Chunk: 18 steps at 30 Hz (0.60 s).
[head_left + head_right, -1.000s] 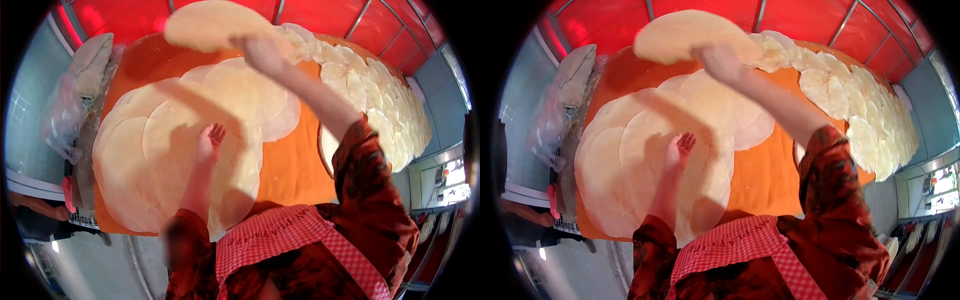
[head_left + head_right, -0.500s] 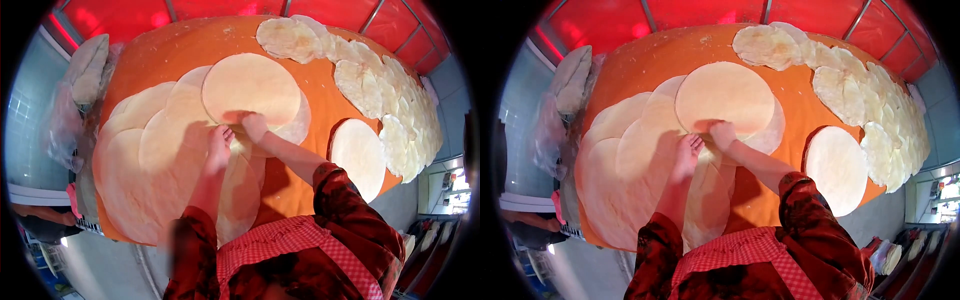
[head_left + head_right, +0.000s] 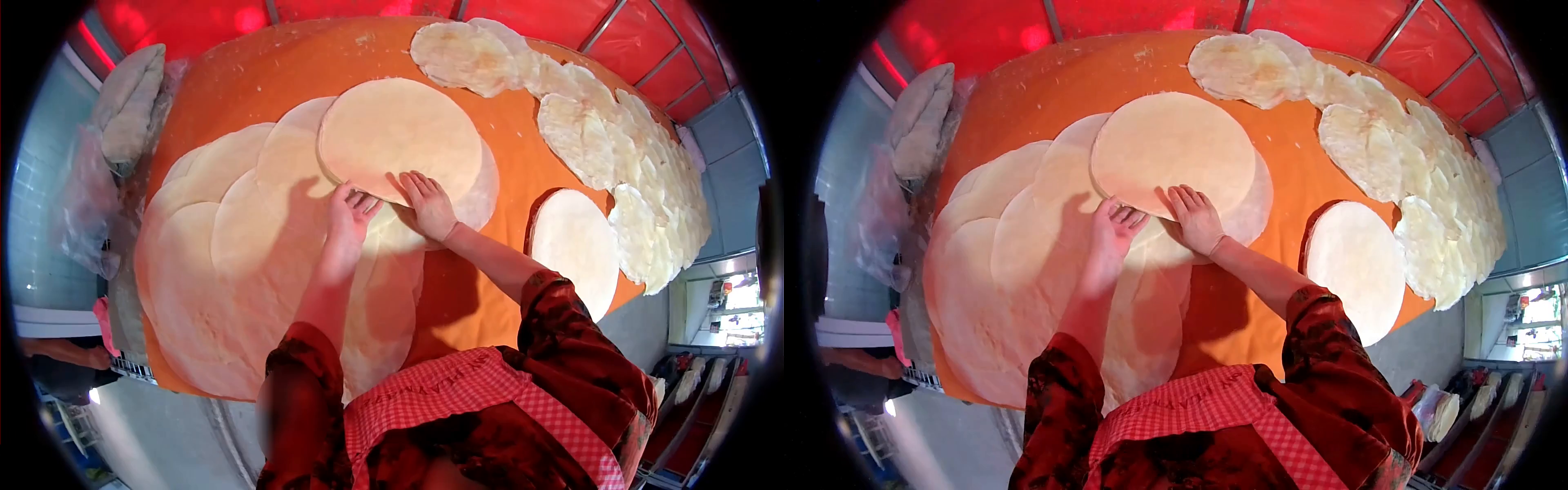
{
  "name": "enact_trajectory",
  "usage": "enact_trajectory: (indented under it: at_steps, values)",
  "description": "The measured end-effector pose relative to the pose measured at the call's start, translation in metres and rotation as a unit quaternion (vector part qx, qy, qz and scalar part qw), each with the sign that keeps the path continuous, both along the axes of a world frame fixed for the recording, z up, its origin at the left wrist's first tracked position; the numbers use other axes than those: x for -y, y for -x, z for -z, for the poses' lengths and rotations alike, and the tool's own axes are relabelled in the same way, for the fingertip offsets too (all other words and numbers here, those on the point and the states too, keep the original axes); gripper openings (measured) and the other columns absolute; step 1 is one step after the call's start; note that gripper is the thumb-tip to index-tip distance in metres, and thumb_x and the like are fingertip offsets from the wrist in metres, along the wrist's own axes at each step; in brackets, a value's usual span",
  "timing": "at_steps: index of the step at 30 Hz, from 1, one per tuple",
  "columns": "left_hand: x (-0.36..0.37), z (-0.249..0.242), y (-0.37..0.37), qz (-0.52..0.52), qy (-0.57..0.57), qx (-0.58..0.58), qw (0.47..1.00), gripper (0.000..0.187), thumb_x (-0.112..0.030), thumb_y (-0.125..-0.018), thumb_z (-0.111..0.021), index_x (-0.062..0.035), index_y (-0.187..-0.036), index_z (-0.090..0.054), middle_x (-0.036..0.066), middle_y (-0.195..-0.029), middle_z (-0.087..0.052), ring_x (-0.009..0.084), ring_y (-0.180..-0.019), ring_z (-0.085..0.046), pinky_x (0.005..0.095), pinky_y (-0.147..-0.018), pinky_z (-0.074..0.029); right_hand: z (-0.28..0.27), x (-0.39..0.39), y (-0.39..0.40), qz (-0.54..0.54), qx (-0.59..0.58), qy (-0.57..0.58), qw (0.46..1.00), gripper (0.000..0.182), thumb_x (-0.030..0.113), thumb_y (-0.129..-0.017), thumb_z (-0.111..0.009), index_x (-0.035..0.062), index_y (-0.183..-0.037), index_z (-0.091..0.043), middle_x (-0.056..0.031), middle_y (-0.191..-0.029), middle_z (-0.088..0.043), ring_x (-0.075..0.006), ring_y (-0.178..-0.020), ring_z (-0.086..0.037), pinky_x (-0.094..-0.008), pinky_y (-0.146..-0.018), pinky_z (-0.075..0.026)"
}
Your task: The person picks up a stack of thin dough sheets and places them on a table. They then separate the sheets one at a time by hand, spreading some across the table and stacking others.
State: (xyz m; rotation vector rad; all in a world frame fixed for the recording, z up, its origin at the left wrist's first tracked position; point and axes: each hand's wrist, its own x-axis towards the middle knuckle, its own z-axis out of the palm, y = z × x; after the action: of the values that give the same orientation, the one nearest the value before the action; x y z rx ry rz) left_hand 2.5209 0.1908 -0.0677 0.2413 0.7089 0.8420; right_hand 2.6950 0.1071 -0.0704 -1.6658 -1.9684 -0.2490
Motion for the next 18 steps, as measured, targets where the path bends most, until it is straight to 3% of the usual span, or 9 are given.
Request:
enact_trajectory:
  at_steps: [3,6,9,11,12,13,15,17,18]
  values:
    - [0.002,-0.007,-0.005,-0.012,0.03,0.029,0.999,0.042,-0.028,-0.087,-0.054,0.0011,-0.115,-0.043,0.019,-0.123,-0.042,0.0321,-0.115,-0.043,0.0522,-0.1,-0.039,0.01,-0.002,-0.009,0.047,0.021,0.013,0.999,0.049,0.021,-0.078,-0.065,0.0003,-0.12,-0.049,-0.0146,-0.116,-0.058,-0.0309,-0.109,-0.055,-0.0398,-0.089,-0.044]
    - [0.001,-0.006,-0.009,-0.022,0.051,0.062,0.997,0.042,-0.028,-0.088,-0.054,0.0014,-0.115,-0.041,0.02,-0.124,-0.04,0.0323,-0.115,-0.042,0.0525,-0.097,-0.041,0.005,-0.01,-0.012,0.041,0.053,-0.05,0.997,0.035,0.016,-0.081,-0.058,-0.0005,-0.112,-0.055,-0.014,-0.103,-0.064,-0.0294,-0.096,-0.061,-0.0388,-0.077,-0.049]
    - [-0.001,-0.009,-0.009,-0.04,0.055,0.099,0.993,0.041,-0.028,-0.088,-0.055,0.0007,-0.114,-0.04,0.019,-0.117,-0.045,0.0321,-0.109,-0.047,0.0523,-0.096,-0.042,0.002,-0.034,-0.035,0.076,0.109,0.13,0.983,0.027,0.01,-0.08,-0.053,0.0057,-0.105,-0.062,-0.0133,-0.088,-0.066,-0.0277,-0.079,-0.065,-0.0389,-0.063,-0.051]
    - [0.001,-0.008,-0.001,-0.035,0.02,0.133,0.99,0.04,-0.028,-0.088,-0.056,0.0003,-0.112,-0.04,0.018,-0.11,-0.048,0.0313,-0.103,-0.051,0.0525,-0.095,-0.043,-0.038,-0.08,-0.061,0.055,0.141,0.123,0.981,0.027,0.009,-0.078,-0.052,0.0139,-0.1,-0.066,-0.0122,-0.076,-0.065,-0.028,-0.066,-0.064,-0.0407,-0.055,-0.05]
    - [0.003,-0.004,0.005,-0.042,-0.007,0.084,0.996,0.032,-0.02,-0.086,-0.057,-0.0037,-0.109,-0.042,0.013,-0.1,-0.051,0.0267,-0.092,-0.054,0.0468,-0.088,-0.048,-0.084,-0.098,-0.058,0.08,0.156,0.119,0.977,0.031,0.008,-0.076,-0.052,0.0202,-0.1,-0.067,-0.0106,-0.072,-0.064,-0.0272,-0.064,-0.064,-0.0406,-0.054,-0.05]
    - [0.011,-0.006,0.015,-0.084,-0.027,-0.016,0.996,0.03,-0.017,-0.085,-0.058,-0.0052,-0.108,-0.043,0.011,-0.097,-0.051,0.0243,-0.089,-0.053,0.0436,-0.084,-0.049,-0.118,-0.115,-0.063,0.033,0.19,0.038,0.981,0.03,0.007,-0.075,-0.052,0.0183,-0.099,-0.067,-0.0104,-0.066,-0.062,-0.0267,-0.06,-0.063,-0.0416,-0.051,-0.048]
    - [0.03,-0.016,0.043,-0.169,-0.072,-0.214,0.959,0.028,-0.012,-0.083,-0.058,-0.0083,-0.106,-0.044,0.007,-0.092,-0.051,0.0197,-0.084,-0.053,0.0371,-0.075,-0.05,-0.168,-0.123,-0.043,0.059,0.241,0.011,0.969,0.03,0.006,-0.072,-0.053,0.017,-0.096,-0.067,-0.0105,-0.065,-0.062,-0.0274,-0.058,-0.063,-0.0422,-0.049,-0.047]
    - [0.036,0.01,0.073,-0.234,-0.054,-0.233,0.942,0.024,-0.009,-0.081,-0.058,-0.0106,-0.102,-0.046,0.003,-0.089,-0.052,0.0165,-0.081,-0.053,0.032,-0.069,-0.048,-0.193,-0.095,-0.003,0.058,0.257,-0.003,0.965,0.027,0.006,-0.071,-0.054,0.0159,-0.093,-0.066,-0.0103,-0.064,-0.062,-0.028,-0.057,-0.062,-0.0423,-0.048,-0.046]
    - [0.038,0.026,0.085,-0.268,-0.042,-0.242,0.932,0.023,-0.007,-0.081,-0.058,-0.0118,-0.1,-0.047,0.002,-0.088,-0.053,0.0149,-0.079,-0.052,0.0295,-0.066,-0.047,-0.18,-0.077,0.018,0.077,0.248,-0.018,0.966,0.017,0.01,-0.074,-0.055,0.0144,-0.087,-0.064,-0.0092,-0.063,-0.061,-0.0258,-0.056,-0.062,-0.0404,-0.046,-0.046]
